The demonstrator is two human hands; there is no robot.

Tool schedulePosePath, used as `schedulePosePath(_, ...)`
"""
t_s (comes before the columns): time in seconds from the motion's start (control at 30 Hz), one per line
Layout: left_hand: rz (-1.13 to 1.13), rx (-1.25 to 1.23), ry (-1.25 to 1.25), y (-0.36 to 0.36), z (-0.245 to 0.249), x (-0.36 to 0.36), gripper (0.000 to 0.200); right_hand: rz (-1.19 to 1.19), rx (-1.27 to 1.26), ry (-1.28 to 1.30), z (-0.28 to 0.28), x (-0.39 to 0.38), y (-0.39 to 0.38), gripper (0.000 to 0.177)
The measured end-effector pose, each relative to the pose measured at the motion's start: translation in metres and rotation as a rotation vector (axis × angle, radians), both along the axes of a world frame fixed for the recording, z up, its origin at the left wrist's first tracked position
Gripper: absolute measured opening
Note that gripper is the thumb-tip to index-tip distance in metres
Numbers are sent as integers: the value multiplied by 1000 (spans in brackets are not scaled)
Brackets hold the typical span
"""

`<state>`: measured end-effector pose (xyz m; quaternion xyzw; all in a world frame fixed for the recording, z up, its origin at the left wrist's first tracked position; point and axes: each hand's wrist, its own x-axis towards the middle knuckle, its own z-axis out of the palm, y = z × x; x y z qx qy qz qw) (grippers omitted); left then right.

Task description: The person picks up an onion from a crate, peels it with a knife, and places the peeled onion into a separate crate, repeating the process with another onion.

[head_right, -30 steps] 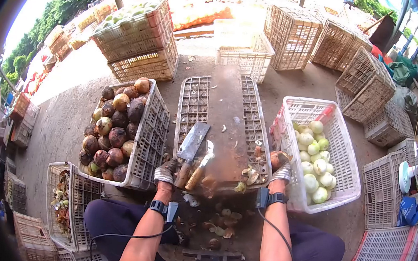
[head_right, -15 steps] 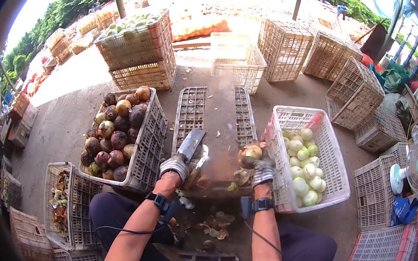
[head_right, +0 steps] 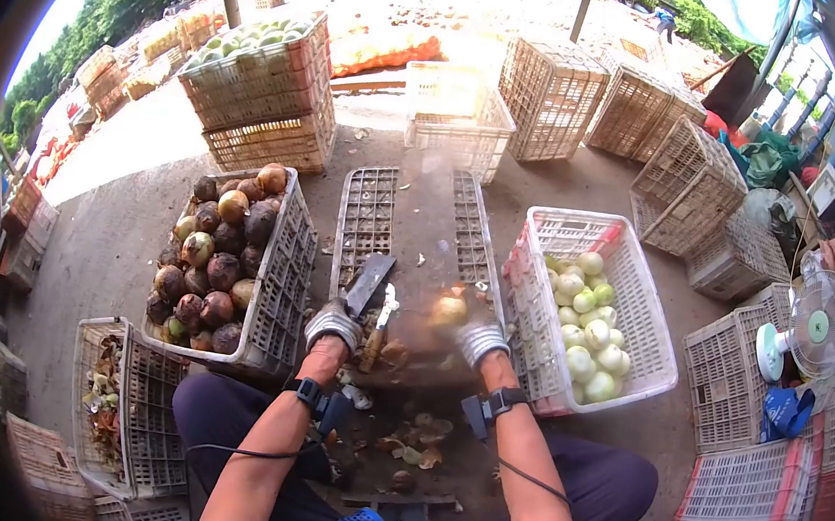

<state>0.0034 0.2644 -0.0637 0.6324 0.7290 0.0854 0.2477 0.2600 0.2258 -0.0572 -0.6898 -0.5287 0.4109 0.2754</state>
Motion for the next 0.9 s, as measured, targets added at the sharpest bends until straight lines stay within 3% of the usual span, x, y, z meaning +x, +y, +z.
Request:
schedulePosePath(0.1,62,-45,-139,15,-31,-9,40,66,12,-167,4,2,3,93)
schedulePosePath(0.17,-67,-1,-131,10,-7,-6,42,111,-20,-225,23,0,3,93)
schedulePosePath(0.23,-142,83,-168,-7,20,13,42,53,-22,56,16,6,4,91)
schedulePosePath(0.27,-207,17,-184,-14,22,20,40,26,21,66,-5,11,7,88)
schedulePosePath(0.37,-518,229,-174,-43,-17,37,29,-35,107,123,-42,22,13,80)
schedulePosePath(0.43,-570,64,-113,-66,19,47,26,-20,112,-18,-42,22,16,75)
schedulePosePath(0.53,-503,-97,-68,-78,23,53,32,38,99,-378,-29,18,14,70)
schedulePosePath(0.63,-556,-57,22,-82,41,54,29,43,116,-481,-33,20,16,69)
schedulePosePath(0.77,-670,205,63,-92,-33,51,25,31,113,-508,-41,20,18,64)
schedulePosePath(0.83,-540,-86,-22,-90,19,56,27,25,98,-515,-55,26,22,63)
schedulePosePath(0.9,-546,-78,-47,-85,34,56,29,16,152,-487,-60,25,21,59)
